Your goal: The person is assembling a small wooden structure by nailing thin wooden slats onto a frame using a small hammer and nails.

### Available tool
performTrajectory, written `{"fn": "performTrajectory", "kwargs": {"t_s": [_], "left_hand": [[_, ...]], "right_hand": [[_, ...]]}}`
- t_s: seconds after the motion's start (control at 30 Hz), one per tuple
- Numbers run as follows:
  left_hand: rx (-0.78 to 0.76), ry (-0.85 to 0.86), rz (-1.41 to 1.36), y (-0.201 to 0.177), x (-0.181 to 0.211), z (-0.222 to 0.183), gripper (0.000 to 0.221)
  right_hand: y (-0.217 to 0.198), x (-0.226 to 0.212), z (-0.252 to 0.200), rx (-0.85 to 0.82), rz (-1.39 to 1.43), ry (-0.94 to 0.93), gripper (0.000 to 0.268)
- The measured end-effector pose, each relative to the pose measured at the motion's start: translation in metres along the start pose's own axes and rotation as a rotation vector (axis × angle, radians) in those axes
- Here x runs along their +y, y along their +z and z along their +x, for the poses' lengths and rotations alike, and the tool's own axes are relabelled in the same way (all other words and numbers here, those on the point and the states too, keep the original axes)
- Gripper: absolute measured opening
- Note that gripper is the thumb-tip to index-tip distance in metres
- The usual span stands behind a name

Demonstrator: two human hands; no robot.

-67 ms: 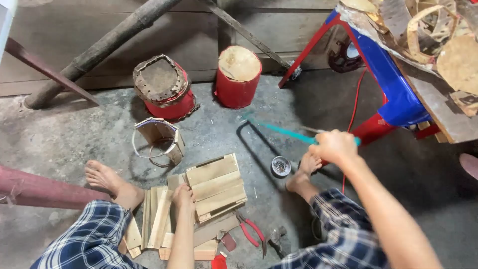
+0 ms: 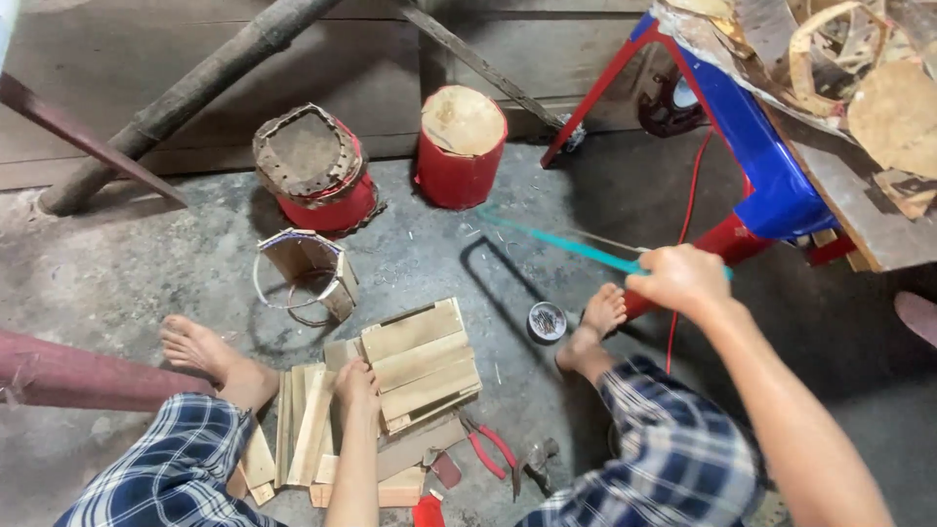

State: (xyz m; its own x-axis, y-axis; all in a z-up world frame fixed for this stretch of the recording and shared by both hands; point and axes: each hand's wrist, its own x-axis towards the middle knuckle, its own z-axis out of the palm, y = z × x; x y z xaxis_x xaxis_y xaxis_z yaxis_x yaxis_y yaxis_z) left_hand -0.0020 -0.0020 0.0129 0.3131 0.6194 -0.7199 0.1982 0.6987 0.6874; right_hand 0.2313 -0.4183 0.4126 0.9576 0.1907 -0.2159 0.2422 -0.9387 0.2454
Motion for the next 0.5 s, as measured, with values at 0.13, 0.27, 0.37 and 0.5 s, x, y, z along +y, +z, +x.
{"fn": "performTrajectory", "kwargs": {"t_s": [0.13,0.27,0.37,0.5], "left_hand": [[-0.128,0.0,-0.113,-0.013,-0.001,0.001,0.029],[-0.116,-0.029,-0.144,-0.017,0.002,-0.003,0.031],[-0.075,-0.08,-0.148,-0.018,-0.008,0.015,0.025],[-0.11,-0.071,-0.155,-0.008,-0.01,0.008,0.015]], "right_hand": [[-0.026,0.05,-0.065,-0.035,0.435,0.141,0.035],[0.086,0.116,-0.149,0.081,0.962,-0.006,0.029],[0.164,0.132,-0.234,0.121,1.139,0.145,0.03],[0.303,0.134,-0.342,0.254,1.096,0.474,0.019]]}}
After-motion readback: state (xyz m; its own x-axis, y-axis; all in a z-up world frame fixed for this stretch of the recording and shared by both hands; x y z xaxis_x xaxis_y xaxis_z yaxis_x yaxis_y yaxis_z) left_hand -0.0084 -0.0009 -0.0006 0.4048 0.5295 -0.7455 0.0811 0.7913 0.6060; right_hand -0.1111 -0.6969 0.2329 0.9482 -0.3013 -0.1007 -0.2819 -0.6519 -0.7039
